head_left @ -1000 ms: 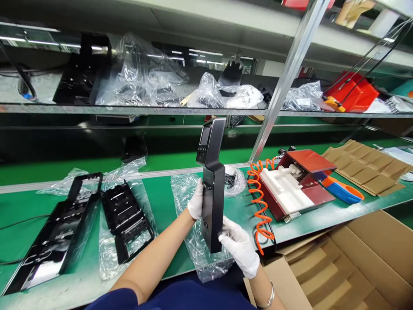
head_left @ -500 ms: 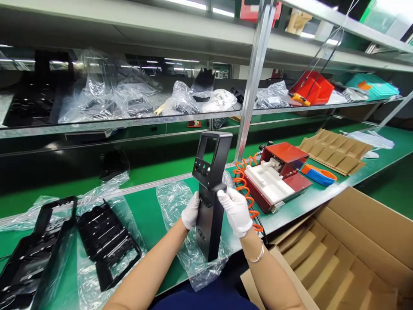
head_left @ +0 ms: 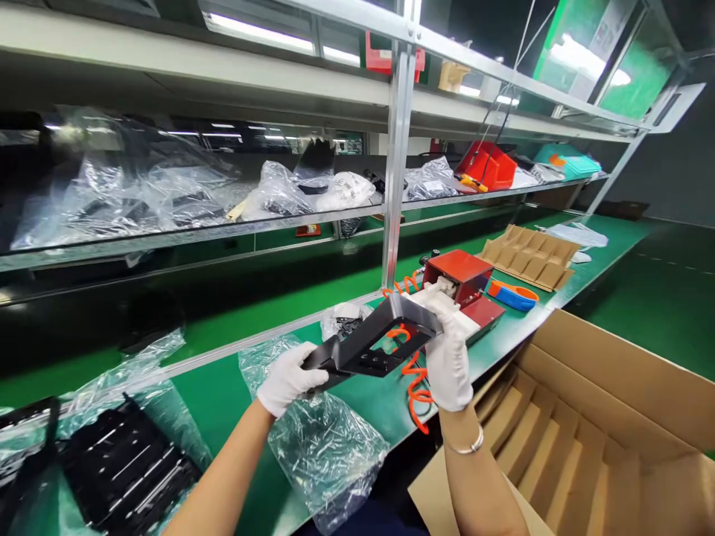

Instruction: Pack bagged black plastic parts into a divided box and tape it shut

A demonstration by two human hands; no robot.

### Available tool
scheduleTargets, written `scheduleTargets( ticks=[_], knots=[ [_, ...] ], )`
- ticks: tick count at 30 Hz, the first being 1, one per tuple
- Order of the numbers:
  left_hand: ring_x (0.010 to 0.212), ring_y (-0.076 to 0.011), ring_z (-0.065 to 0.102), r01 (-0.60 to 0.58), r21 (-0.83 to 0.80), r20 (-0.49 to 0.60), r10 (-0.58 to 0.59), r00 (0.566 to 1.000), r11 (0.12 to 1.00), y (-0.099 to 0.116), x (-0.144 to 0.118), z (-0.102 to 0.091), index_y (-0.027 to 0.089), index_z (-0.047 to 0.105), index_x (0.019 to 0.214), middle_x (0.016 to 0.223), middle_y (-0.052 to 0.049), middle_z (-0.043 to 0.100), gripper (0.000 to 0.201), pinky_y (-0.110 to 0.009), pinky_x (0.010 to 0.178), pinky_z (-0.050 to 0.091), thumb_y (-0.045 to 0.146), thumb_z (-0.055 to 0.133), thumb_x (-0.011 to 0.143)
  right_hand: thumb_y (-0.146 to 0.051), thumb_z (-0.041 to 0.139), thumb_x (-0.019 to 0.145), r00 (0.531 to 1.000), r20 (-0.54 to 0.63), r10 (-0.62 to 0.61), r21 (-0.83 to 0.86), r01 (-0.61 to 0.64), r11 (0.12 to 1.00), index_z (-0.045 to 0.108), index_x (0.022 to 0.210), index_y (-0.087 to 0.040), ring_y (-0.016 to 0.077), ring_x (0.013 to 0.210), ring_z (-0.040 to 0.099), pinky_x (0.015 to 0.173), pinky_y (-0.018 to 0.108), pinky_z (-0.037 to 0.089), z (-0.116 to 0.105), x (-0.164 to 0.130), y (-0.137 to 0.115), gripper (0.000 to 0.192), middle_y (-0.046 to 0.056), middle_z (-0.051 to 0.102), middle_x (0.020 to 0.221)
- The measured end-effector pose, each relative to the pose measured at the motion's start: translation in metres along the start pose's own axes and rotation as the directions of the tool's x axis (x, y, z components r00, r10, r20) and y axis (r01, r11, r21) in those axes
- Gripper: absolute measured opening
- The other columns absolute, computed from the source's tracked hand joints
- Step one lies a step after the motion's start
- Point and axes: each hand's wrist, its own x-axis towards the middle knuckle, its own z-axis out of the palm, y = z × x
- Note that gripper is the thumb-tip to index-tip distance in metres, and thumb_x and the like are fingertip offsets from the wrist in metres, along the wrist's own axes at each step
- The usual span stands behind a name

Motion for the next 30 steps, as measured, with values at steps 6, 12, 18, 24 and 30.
scheduleTargets(
  ticks=[6,12,18,24,30],
  knots=[
    [0.053,-0.0142,0.043,-0.133,0.447,0.046,0.126,0.991,0.884,0.026,-0.004,0.002,0.022,0.051,0.061,0.056,0.003,0.050,0.037,-0.027,0.054,0.026,0.054,0.068,0.066,-0.054,0.079,0.073,0.998,0.052,0.021,-0.230,-0.008,0.973,0.063,0.124,-0.025,0.0334,0.127,0.057,0.109,0.052,0.046,-0.033,0.002,-0.008,0.061,0.010,0.064,0.132],
    [0.058,-0.0192,0.051,-0.310,0.542,0.114,0.298,0.948,0.781,0.040,-0.008,-0.002,0.024,0.069,0.079,0.064,-0.002,0.060,0.039,-0.029,0.054,0.028,0.063,0.070,0.072,-0.073,0.079,0.057,0.955,-0.247,0.161,-0.086,-0.187,0.979,0.061,0.103,-0.024,0.0262,0.093,0.066,0.090,0.045,0.055,-0.057,-0.010,0.025,0.069,0.007,0.067,0.101],
    [0.090,-0.0293,0.066,-0.259,0.395,-0.159,0.344,0.926,0.881,0.008,-0.019,-0.034,0.026,0.074,0.102,0.098,-0.008,0.075,0.039,-0.035,0.078,0.048,0.057,0.067,0.079,-0.057,0.080,0.066,0.867,-0.474,0.152,0.042,-0.150,0.988,0.062,0.103,-0.023,0.0210,0.100,0.065,0.097,0.041,0.052,-0.094,-0.026,0.042,0.053,0.004,0.067,0.107],
    [0.077,-0.0240,0.070,0.083,0.018,-0.352,-0.072,0.933,0.996,-0.016,-0.031,-0.033,0.021,0.076,0.091,0.084,-0.007,0.076,0.043,-0.031,0.069,0.055,0.061,0.061,0.082,-0.044,0.082,0.069,0.833,-0.529,0.163,0.138,-0.104,0.985,0.066,0.102,-0.024,0.0205,0.104,0.067,0.106,0.044,0.049,-0.110,-0.031,0.039,0.041,0.002,0.069,0.111],
    [0.037,-0.0184,0.056,0.555,-0.587,0.395,-0.389,0.832,0.590,-0.032,-0.044,0.003,0.016,0.068,0.058,0.050,-0.013,0.064,0.065,-0.029,0.039,0.046,0.076,0.052,0.080,-0.042,0.084,0.069,0.910,-0.415,0.027,0.077,0.006,0.997,0.068,0.088,-0.026,0.0189,0.085,0.067,0.099,0.047,0.055,-0.104,-0.044,0.024,0.029,-0.002,0.066,0.086]
  ],
)
